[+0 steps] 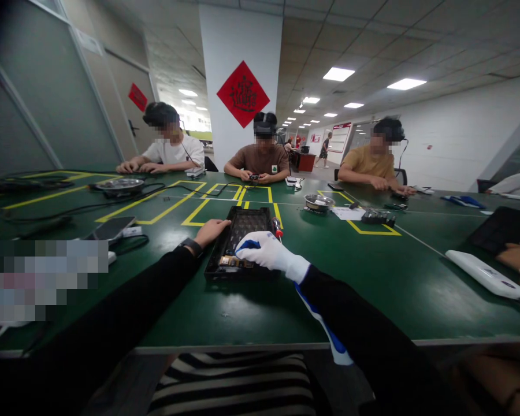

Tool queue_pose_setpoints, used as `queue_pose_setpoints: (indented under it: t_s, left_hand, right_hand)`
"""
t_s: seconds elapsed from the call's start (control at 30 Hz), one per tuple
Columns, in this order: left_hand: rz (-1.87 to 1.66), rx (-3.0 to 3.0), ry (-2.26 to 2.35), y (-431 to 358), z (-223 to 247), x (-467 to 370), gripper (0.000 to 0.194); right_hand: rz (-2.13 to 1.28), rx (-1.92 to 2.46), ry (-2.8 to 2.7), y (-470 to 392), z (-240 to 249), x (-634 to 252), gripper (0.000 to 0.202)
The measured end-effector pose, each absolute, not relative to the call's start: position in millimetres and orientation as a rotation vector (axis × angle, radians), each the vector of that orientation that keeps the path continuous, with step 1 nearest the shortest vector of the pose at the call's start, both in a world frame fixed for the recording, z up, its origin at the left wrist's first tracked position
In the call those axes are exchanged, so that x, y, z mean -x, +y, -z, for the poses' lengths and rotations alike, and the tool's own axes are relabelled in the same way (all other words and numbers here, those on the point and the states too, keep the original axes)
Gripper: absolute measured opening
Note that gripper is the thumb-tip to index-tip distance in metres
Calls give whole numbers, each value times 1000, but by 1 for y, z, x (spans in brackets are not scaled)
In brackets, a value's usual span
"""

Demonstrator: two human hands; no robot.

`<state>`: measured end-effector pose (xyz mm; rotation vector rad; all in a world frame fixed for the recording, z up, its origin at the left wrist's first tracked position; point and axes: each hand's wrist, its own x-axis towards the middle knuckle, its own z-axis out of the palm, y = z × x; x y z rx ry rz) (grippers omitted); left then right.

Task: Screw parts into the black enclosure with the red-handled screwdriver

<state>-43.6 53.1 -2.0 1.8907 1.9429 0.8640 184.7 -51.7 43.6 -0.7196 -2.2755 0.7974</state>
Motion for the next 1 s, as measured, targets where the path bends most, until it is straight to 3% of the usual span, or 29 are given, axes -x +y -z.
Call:
queue_pose_setpoints:
  t_s: [0.73, 1.0]
  left_hand:
    - [-926, -1950, 1962, 45, 8, 45, 55]
    - [-877, -1966, 1972, 47, 9, 46, 56]
  right_hand:
    - [-222, 544, -2462, -55, -43, -180, 17]
    - [-163, 554, -2487, -53, -41, -181, 17]
